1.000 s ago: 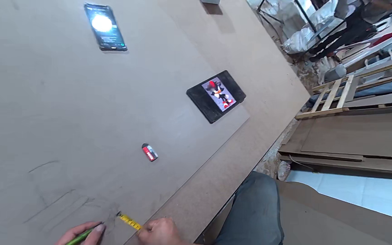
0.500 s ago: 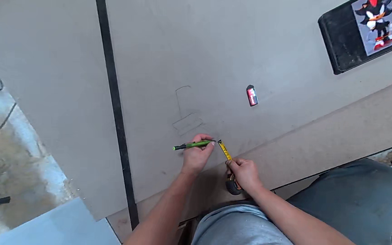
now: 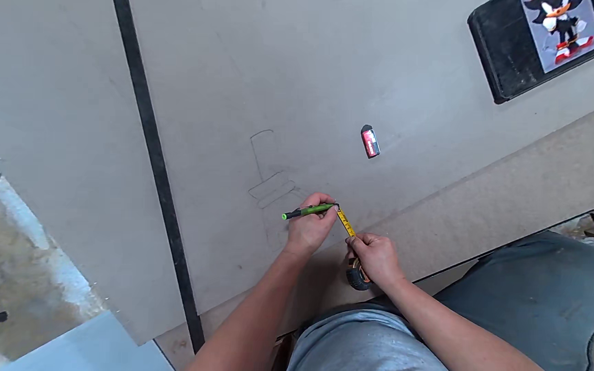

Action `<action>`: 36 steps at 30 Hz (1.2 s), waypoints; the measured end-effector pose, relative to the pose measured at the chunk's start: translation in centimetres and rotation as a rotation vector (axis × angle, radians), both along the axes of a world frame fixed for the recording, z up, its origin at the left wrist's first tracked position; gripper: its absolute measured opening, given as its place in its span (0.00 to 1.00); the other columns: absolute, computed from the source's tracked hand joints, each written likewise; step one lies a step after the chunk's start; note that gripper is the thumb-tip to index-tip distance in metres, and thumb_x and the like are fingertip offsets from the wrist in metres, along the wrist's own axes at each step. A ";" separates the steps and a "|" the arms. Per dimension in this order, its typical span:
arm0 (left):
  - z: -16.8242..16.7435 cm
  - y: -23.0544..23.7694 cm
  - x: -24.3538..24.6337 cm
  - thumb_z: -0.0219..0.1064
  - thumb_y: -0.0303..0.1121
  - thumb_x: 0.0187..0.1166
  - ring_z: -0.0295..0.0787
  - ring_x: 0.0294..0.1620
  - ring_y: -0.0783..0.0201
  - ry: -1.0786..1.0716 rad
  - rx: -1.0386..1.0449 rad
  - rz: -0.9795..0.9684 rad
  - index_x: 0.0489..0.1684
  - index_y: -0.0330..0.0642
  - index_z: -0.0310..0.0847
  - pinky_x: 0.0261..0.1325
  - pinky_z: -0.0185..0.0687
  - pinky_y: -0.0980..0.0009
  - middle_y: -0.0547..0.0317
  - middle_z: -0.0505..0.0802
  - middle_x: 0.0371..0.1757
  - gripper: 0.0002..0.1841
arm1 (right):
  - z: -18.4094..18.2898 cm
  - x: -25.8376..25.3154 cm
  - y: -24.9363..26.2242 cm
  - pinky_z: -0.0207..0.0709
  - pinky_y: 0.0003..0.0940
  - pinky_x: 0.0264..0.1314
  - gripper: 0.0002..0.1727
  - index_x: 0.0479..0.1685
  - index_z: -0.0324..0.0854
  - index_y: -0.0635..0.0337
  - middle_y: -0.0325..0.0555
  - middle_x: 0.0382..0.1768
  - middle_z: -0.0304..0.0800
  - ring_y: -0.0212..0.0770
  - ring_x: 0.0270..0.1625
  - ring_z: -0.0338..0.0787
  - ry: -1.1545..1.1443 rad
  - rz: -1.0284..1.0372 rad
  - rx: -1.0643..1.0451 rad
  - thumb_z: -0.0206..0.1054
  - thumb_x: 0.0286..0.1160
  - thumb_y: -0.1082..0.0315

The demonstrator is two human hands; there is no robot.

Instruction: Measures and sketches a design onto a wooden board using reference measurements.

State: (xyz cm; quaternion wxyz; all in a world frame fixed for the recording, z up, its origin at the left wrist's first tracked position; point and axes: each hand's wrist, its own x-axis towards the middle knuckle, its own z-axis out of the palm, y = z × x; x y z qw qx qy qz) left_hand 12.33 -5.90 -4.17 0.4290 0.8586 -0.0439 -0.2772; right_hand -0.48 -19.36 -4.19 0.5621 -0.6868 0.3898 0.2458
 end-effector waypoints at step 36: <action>-0.2 3.3 1.8 0.69 0.32 0.82 0.91 0.32 0.66 -0.023 -0.163 0.219 0.50 0.43 0.91 0.37 0.89 0.69 0.59 0.96 0.37 0.08 | -0.5 -2.7 -6.6 0.90 0.38 0.35 0.14 0.49 0.95 0.54 0.42 0.26 0.96 0.38 0.28 0.94 -0.185 -0.194 0.108 0.65 0.87 0.59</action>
